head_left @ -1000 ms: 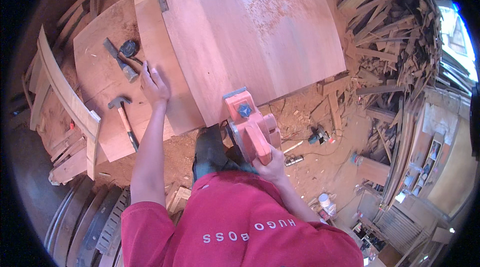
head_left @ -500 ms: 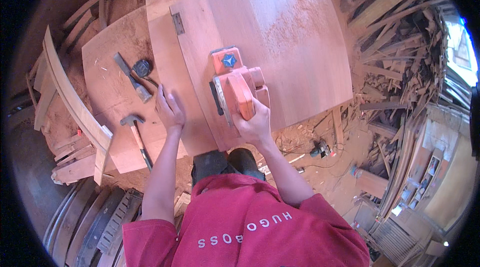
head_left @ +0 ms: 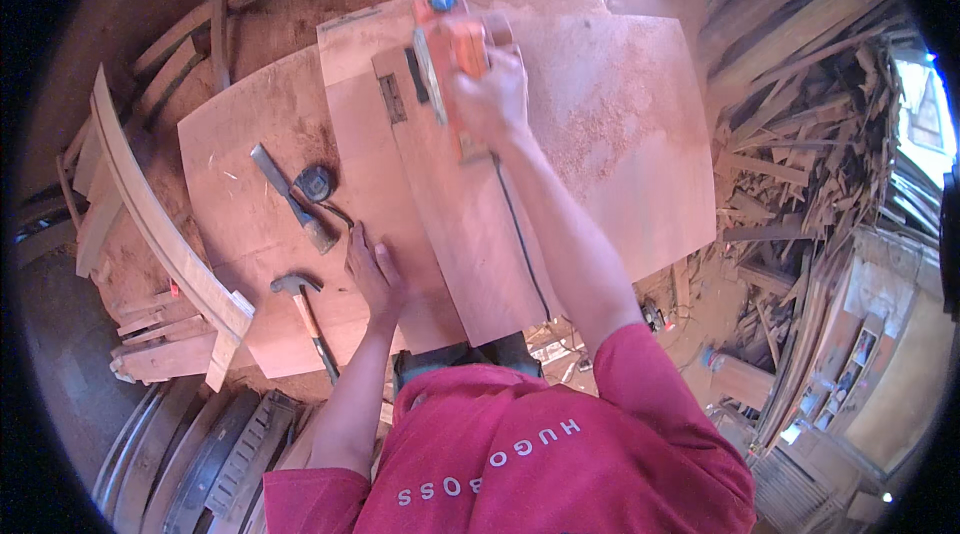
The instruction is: The person uses an electric hand planer to smooth the surface of a wooden board, clears the resulting sawdust, and then uses a hammer and chisel to carve along a marked line on the wood.
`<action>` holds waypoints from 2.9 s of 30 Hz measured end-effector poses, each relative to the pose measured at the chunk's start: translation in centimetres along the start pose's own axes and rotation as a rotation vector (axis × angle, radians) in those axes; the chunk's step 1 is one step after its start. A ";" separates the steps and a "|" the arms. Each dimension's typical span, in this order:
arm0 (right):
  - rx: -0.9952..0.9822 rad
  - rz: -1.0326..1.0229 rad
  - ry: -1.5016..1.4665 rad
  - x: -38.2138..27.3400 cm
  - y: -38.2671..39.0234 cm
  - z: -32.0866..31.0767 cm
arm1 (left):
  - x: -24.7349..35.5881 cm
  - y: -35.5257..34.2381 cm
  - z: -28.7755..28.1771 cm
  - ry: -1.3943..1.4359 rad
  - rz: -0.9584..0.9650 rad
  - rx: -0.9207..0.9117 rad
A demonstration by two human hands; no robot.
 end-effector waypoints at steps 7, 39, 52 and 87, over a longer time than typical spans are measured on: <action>-0.111 0.075 0.039 -0.4 0.0 -0.3 | -0.3 0.4 0.2 0.119 0.070 0.078; -0.206 0.346 0.021 2.5 39.3 -8.3 | -8.2 2.9 -5.0 -0.484 0.162 0.261; -0.063 0.112 0.015 -0.8 17.9 -0.1 | -8.0 2.7 -5.2 -0.455 0.110 0.177; -0.193 0.331 0.037 3.1 39.4 -10.0 | -7.9 2.8 -4.8 -0.496 0.170 0.251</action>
Point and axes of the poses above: each hand's wrist, its own y-axis away from the middle knuckle, its own z-axis out of the palm, x = y × z, the point moved 6 cm from there along -y, towards the middle knuckle, and after that the axes turned 1 degree about z, right-handed, at the moved point
